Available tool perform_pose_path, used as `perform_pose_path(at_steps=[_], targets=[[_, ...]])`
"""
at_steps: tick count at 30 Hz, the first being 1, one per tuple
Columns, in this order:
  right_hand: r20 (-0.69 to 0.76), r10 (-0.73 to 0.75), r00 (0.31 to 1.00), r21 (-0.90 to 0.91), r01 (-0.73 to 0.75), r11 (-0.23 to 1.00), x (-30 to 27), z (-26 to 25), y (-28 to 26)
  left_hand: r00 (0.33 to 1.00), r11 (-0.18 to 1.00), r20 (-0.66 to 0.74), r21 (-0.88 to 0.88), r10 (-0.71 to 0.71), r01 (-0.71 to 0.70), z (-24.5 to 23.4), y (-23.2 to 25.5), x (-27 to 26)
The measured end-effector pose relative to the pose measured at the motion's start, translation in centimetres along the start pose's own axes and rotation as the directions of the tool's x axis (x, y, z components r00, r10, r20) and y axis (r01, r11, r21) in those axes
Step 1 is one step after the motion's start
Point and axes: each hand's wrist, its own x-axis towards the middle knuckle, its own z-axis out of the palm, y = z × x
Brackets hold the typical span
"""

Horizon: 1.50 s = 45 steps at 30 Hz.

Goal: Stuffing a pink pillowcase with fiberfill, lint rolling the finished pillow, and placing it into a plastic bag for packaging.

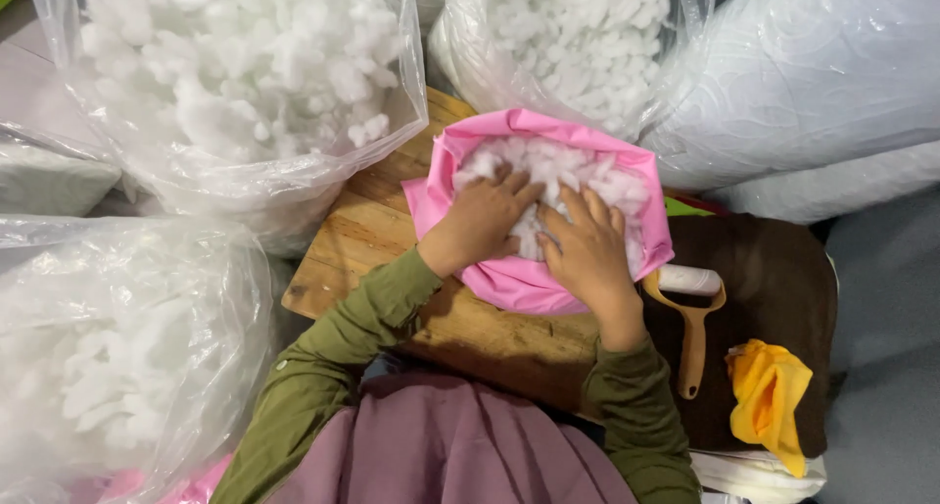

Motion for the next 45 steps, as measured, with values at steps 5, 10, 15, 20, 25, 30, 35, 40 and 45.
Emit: perform_pose_path(at_steps=[5, 10, 15, 20, 25, 30, 35, 40, 45], targets=[[-0.122, -0.036, 0.992, 0.094, 0.047, 0.994, -0.9, -4.5, 0.8, 0.934, 0.897, -0.259, -0.304, 0.245, -0.320, -7.9, 0.8, -3.1], [-0.290, -0.114, 0.950, 0.111, 0.151, 0.982, -1.0, -6.0, -0.5, 0.818, 0.911, -0.531, -0.188, 0.221, -0.368, -7.5, 0.6, -3.9], [-0.615, 0.098, 0.783, 0.315, 0.130, 0.940, -5.6, -6.8, 2.6, 0.712, 0.919, -0.701, -0.257, 0.037, -0.300, -6.0, 0.7, -5.3], [-0.175, 0.714, 0.677, 0.837, -0.280, 0.471, -9.7, -4.8, 4.8, 0.649, 0.583, -0.504, -0.804, -0.569, -0.113, -5.8, -0.3, -7.3], [0.176, 0.604, 0.778, 0.984, -0.126, -0.124, -8.3, -2.6, 4.9, 0.797, -0.281, 0.087, -0.954, -0.597, -0.106, -3.6, -2.0, -5.3], [0.091, 0.428, 0.899, 0.790, 0.197, -0.581, -6.0, -5.1, 6.2, 0.943, -0.637, -0.052, -0.725, -0.328, -0.261, -6.6, -3.2, -3.6], [0.054, 0.479, 0.876, 0.757, 0.277, -0.592, -8.1, -5.2, 8.6, 0.922, -0.708, -0.142, -0.602, -0.360, -0.369, -9.5, -2.9, -4.9], [0.090, 0.459, 0.884, 0.708, 0.267, -0.653, -9.6, -4.1, 10.4, 0.932, -0.841, -0.184, -0.403, -0.311, -0.360, -6.4, -4.8, -4.4], [0.225, 0.505, 0.833, 0.825, 0.113, -0.555, -8.4, -4.1, 8.4, 0.959, -0.817, -0.100, -0.505, -0.264, -0.278, -5.2, -4.0, -4.4]])
